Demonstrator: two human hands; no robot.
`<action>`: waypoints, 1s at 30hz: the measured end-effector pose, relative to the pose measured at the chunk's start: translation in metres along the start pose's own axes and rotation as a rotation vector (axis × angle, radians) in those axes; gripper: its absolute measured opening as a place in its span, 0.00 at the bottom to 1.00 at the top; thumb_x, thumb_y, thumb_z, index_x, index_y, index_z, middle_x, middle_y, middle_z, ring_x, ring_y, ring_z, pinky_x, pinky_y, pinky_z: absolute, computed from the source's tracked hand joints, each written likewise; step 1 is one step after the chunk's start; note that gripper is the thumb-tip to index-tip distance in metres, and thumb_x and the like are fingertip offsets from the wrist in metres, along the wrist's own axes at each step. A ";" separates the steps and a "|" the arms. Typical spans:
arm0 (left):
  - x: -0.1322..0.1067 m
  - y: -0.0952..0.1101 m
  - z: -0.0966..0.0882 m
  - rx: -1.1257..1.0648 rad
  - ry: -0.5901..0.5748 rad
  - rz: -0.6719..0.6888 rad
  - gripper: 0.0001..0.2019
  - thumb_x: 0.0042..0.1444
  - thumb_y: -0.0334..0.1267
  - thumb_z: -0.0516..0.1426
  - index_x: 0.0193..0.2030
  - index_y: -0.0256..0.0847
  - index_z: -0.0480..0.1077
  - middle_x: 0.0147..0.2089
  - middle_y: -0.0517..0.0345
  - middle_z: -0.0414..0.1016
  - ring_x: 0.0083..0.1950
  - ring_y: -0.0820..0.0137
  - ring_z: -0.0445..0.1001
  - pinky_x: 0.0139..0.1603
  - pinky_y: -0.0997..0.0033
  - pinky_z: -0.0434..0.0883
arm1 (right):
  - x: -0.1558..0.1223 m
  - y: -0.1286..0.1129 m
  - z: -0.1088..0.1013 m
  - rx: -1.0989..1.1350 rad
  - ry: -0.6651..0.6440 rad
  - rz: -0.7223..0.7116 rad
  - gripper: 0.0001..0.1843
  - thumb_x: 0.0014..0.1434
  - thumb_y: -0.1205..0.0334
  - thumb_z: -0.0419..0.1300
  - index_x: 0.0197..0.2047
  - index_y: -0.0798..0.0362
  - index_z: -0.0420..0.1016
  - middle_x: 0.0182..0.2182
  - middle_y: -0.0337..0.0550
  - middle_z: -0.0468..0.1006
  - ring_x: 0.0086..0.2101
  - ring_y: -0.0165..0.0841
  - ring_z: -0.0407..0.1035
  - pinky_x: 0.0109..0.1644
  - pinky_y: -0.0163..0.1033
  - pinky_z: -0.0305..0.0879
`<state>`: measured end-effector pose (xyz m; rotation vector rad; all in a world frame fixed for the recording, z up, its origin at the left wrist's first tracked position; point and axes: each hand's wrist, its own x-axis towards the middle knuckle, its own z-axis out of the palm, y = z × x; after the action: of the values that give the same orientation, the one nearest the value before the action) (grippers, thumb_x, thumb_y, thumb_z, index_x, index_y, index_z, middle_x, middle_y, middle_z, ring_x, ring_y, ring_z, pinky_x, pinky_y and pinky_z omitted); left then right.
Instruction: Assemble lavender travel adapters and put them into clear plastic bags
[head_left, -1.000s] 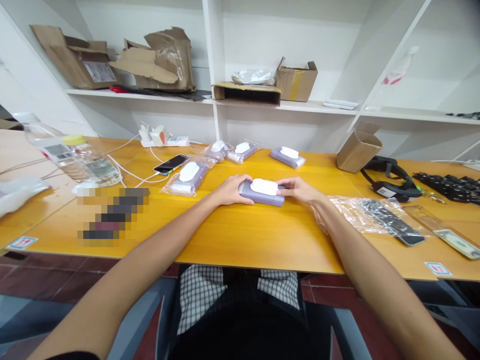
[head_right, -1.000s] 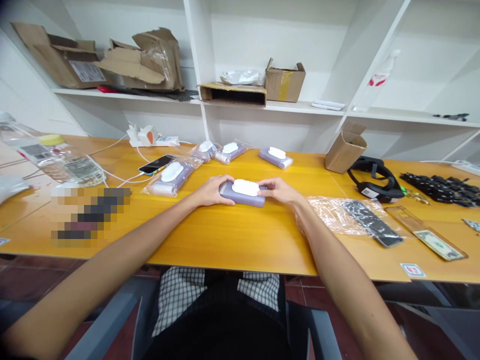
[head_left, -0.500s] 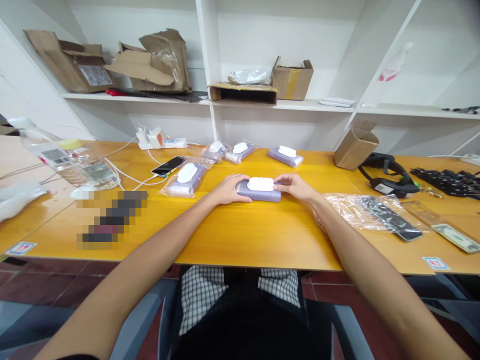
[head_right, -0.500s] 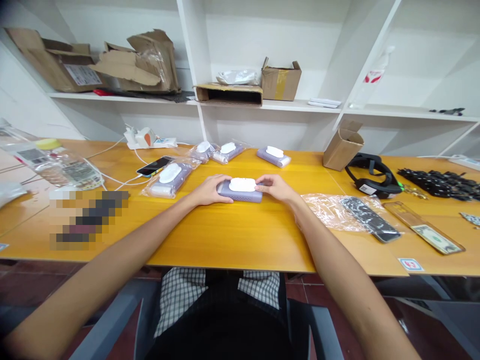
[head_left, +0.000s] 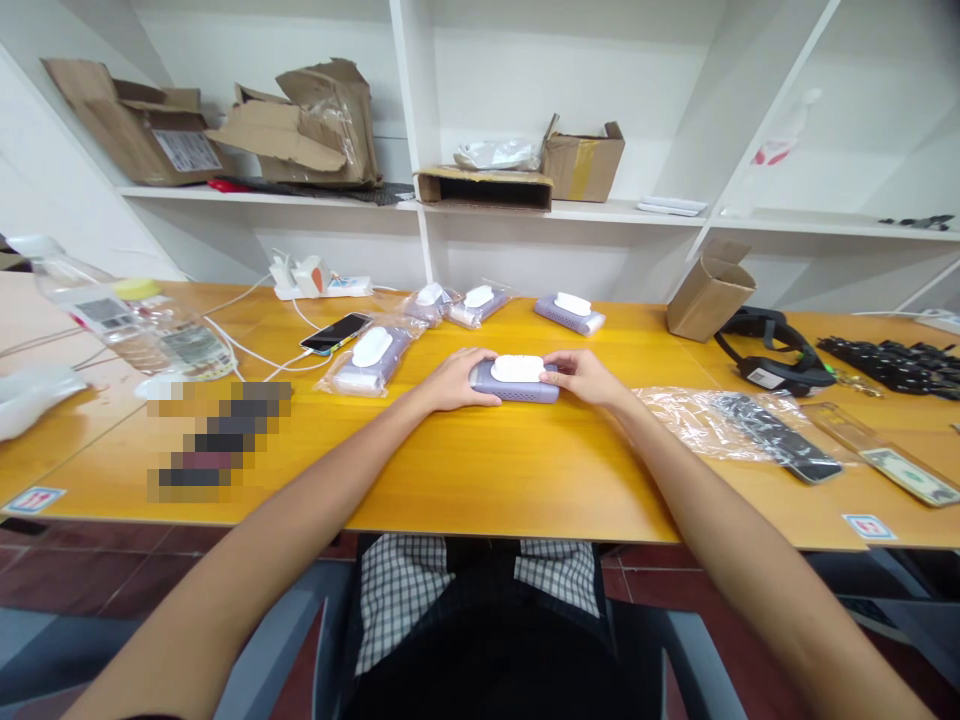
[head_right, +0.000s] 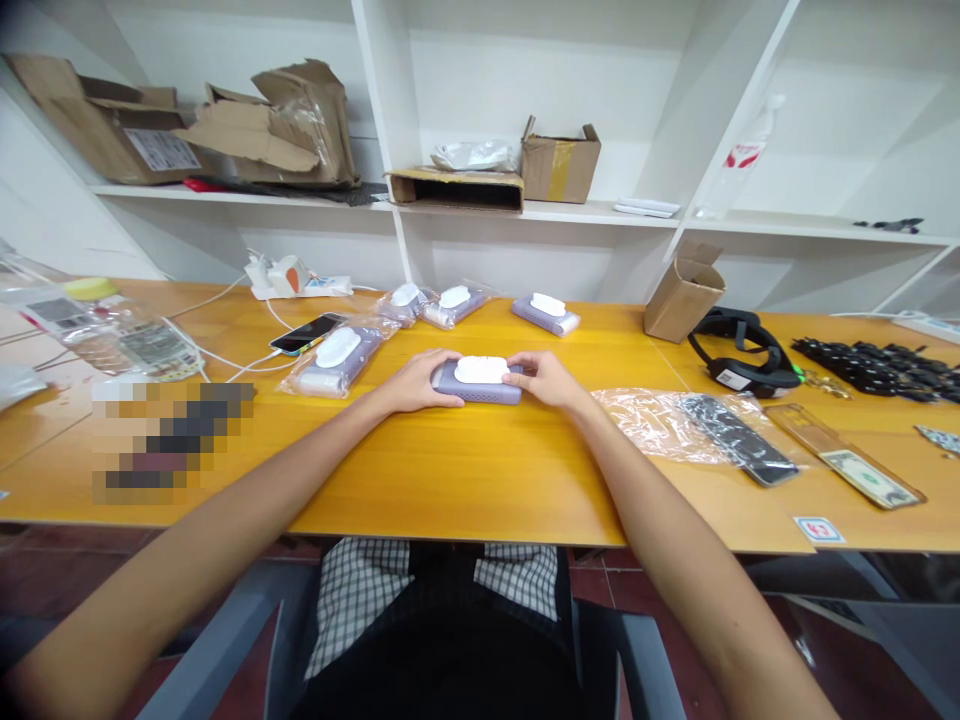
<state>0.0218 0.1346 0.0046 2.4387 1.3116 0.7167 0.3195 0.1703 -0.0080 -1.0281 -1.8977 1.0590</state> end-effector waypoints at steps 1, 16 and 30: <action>0.000 -0.001 0.000 0.000 0.000 -0.002 0.41 0.45 0.58 0.72 0.64 0.45 0.70 0.64 0.48 0.75 0.65 0.47 0.73 0.68 0.47 0.67 | 0.000 0.000 0.000 -0.026 0.003 -0.013 0.24 0.49 0.46 0.76 0.45 0.53 0.85 0.47 0.51 0.87 0.47 0.48 0.79 0.59 0.56 0.73; 0.003 0.005 0.009 -0.057 -0.015 0.041 0.41 0.43 0.58 0.73 0.63 0.46 0.73 0.62 0.47 0.75 0.64 0.48 0.74 0.68 0.47 0.68 | -0.008 -0.022 -0.002 -0.032 -0.205 -0.011 0.29 0.52 0.53 0.75 0.57 0.52 0.84 0.55 0.46 0.85 0.54 0.48 0.77 0.64 0.54 0.70; 0.004 0.008 0.016 -0.009 0.021 0.039 0.42 0.45 0.59 0.74 0.65 0.44 0.72 0.60 0.45 0.76 0.63 0.47 0.73 0.66 0.46 0.69 | -0.010 -0.026 0.024 -0.361 0.082 -0.115 0.22 0.54 0.47 0.74 0.46 0.53 0.85 0.43 0.47 0.87 0.42 0.45 0.78 0.47 0.45 0.71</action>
<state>0.0376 0.1333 -0.0045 2.4624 1.2693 0.7586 0.2954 0.1451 0.0041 -1.1234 -2.0984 0.6112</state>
